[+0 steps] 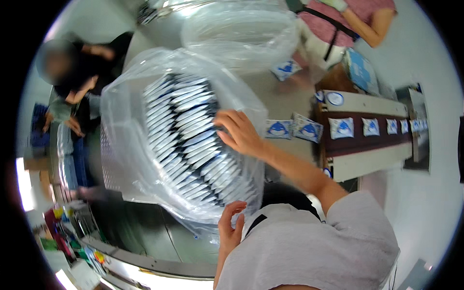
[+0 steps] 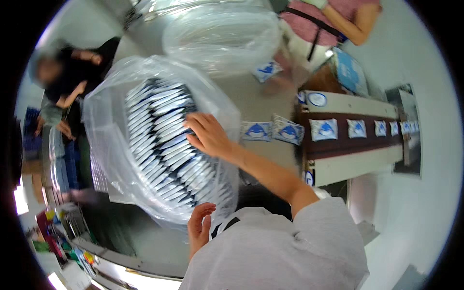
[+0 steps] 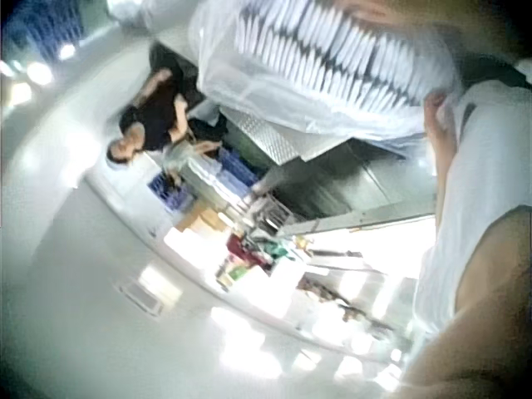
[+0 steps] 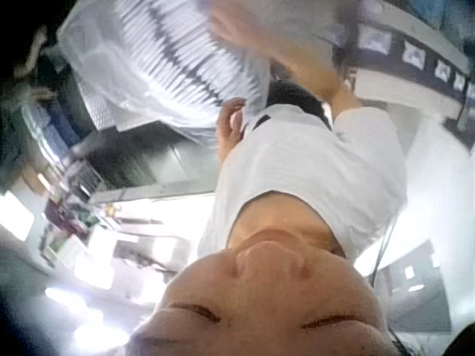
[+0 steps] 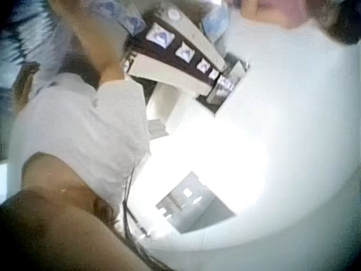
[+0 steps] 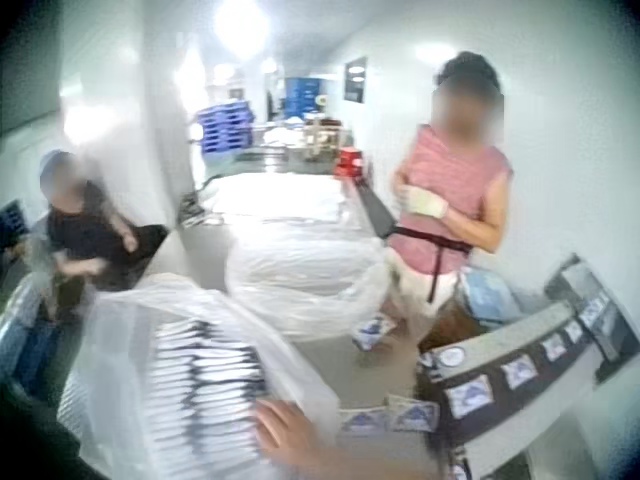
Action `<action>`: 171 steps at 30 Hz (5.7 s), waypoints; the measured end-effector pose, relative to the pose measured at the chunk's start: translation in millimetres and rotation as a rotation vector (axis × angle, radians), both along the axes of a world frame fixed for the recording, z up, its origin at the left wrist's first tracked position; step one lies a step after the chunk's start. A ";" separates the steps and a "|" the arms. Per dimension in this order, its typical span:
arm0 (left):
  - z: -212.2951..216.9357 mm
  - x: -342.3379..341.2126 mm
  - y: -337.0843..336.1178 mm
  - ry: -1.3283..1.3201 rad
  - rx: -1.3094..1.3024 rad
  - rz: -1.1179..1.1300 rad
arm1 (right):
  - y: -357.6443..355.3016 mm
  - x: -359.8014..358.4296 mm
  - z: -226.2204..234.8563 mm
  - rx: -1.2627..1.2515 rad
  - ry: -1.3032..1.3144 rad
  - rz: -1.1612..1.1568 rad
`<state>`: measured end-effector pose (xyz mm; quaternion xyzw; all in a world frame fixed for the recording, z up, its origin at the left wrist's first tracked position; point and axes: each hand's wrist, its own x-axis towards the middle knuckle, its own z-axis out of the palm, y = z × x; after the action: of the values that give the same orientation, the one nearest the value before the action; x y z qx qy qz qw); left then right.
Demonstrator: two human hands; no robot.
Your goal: The person picks up blue and white pouches from a table and places them into a large clear plastic bag.
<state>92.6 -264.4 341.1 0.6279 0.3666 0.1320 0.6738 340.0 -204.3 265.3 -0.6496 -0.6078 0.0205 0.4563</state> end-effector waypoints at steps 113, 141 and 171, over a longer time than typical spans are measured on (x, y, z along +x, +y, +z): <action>71.6 -24.1 49.6 0.227 1.218 0.709 | -289.5 49.8 -112.6 -0.824 0.292 -0.247; -49.1 72.4 -95.4 0.321 0.546 -0.333 | -370.7 385.3 -58.7 -1.149 0.057 0.047; 23.6 -109.0 46.9 0.483 0.218 0.674 | -127.7 22.0 75.5 -0.410 0.850 0.234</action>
<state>-16.4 -217.5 364.7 0.5535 0.6823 0.2318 0.4176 361.9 -332.0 340.8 -0.5875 -0.4201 0.4546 0.5211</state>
